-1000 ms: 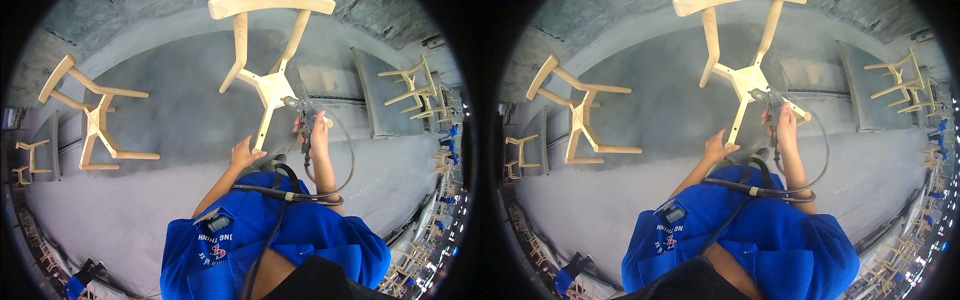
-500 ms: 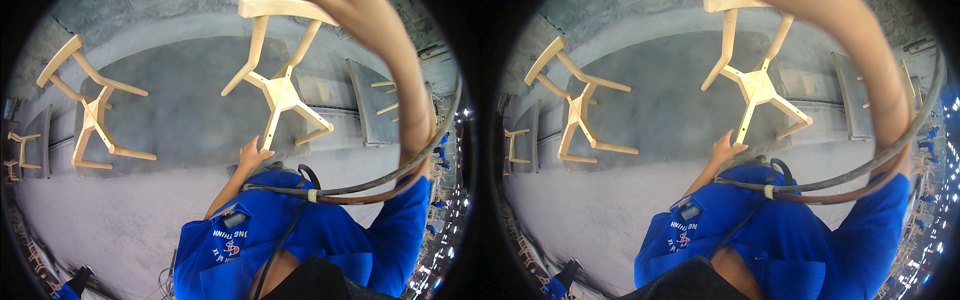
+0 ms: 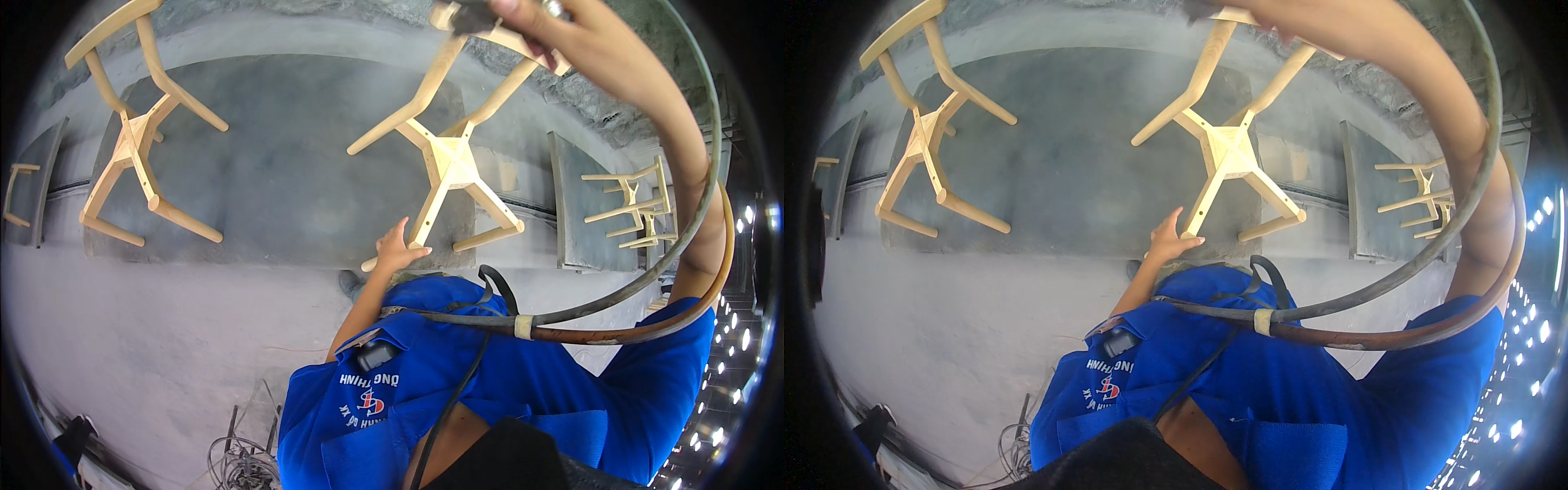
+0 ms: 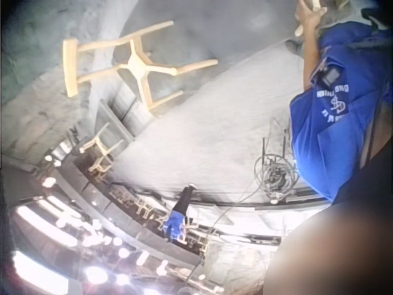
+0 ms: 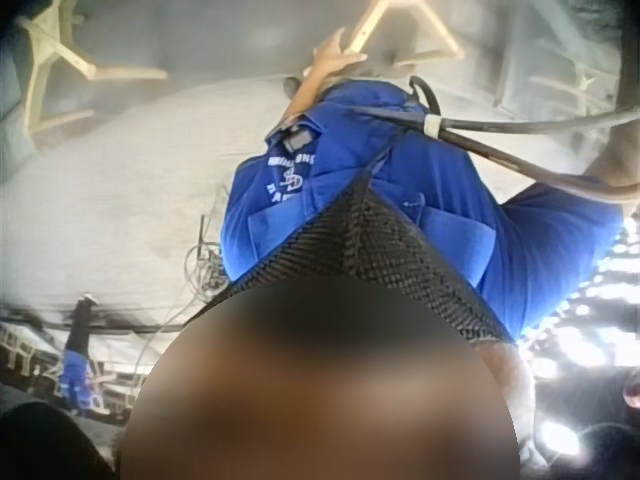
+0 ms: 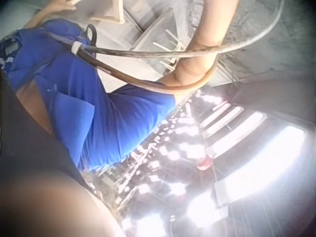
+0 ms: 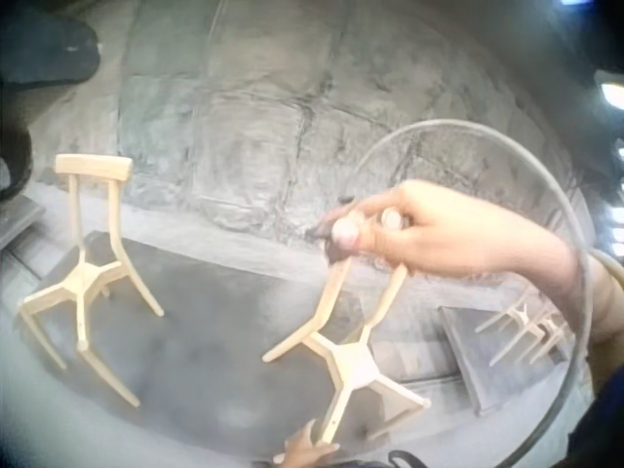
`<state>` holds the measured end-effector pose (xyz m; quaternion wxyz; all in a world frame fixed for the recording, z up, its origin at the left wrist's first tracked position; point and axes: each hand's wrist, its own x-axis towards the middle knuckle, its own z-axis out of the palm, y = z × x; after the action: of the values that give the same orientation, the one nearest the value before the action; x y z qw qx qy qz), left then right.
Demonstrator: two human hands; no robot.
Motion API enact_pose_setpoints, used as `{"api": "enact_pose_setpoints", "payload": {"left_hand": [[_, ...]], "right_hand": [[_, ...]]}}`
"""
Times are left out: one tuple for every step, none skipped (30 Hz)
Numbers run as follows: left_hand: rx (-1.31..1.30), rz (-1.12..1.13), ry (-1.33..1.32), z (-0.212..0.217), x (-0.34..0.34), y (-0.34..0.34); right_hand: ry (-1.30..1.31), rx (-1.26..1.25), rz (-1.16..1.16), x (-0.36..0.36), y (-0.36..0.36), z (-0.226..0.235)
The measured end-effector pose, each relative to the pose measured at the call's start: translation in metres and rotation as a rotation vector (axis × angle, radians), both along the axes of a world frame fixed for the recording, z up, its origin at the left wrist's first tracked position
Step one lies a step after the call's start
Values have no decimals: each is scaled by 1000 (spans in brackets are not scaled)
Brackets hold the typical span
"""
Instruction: The person uses a spray gun to apply a finish to wooden chair frames in a factory. They pick up each chair, spray all sides, and place it back on the conveyor.
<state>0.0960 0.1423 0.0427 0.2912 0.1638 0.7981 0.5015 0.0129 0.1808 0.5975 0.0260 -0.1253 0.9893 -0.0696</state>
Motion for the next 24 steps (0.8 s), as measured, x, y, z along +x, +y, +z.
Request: {"api": "enact_pose_setpoints", "payload": {"left_hand": [[-3, 6, 2, 0, 0, 0], [-1, 9, 8, -1, 1, 0], [2, 11, 16, -2, 1, 1], [-9, 12, 32, -3, 0, 2], [5, 11, 28, -4, 0, 3], [4, 9, 29, -6, 0, 3], [-19, -1, 29, -7, 1, 3], [2, 8, 23, -8, 0, 4], [3, 7, 17, -8, 0, 4], [-15, -4, 13, -7, 0, 4], [3, 6, 14, -7, 1, 4], [3, 7, 14, -6, 1, 4], [-10, 3, 10, -4, 2, 3], [-9, 13, 5, -3, 3, 4], [-23, 23, -6, -2, 5, 3], [-37, 36, -19, -2, 7, 3], [-17, 66, -35, -2, 10, 3], [7, 101, -49, -1, 13, 3], [19, 142, -64, -1, 15, 4], [45, 160, -79, -1, 19, 3], [62, 182, -94, 0, 21, 4], [79, 201, -108, 1, 23, 6], [64, 205, -104, 3, 24, 7], [46, 205, -101, 5, 26, 8]], "right_hand": [[80, 11, -41, -1, 5, 5], [158, 21, -85, -4, 11, 11], [228, 11, -110, 1, 16, 15], [297, -14, -124, 2, 22, 20], [355, -47, -132, 6, 26, 22], [403, -81, -138, 10, 31, 24], [440, -113, -141, 14, 36, 24], [470, -150, -144, 18, 41, 25], [494, -187, -150, 21, 48, 24], [505, -224, -159, 23, 56, 23], [522, -266, -169, 30, 66, 18], [490, -307, -195, 34, 78, 13], [452, -372, -218, 32, 93, 9], [416, -437, -243, 30, 110, 4], [354, -470, -443, 28, 130, 8], [424, -491, -444, 26, 151, 2], [494, -511, -438, 25, 174, -4], [471, -562, -488, 22, 198, -2], [447, -614, -538, 21, 222, 0], [421, -668, -592, 25, 245, -1], [454, -678, -634, 33, 268, -3], [489, -689, -680, 42, 288, -6], [523, -700, -731, 53, 308, -10], [540, -736, -731, 67, 325, -14]]}}
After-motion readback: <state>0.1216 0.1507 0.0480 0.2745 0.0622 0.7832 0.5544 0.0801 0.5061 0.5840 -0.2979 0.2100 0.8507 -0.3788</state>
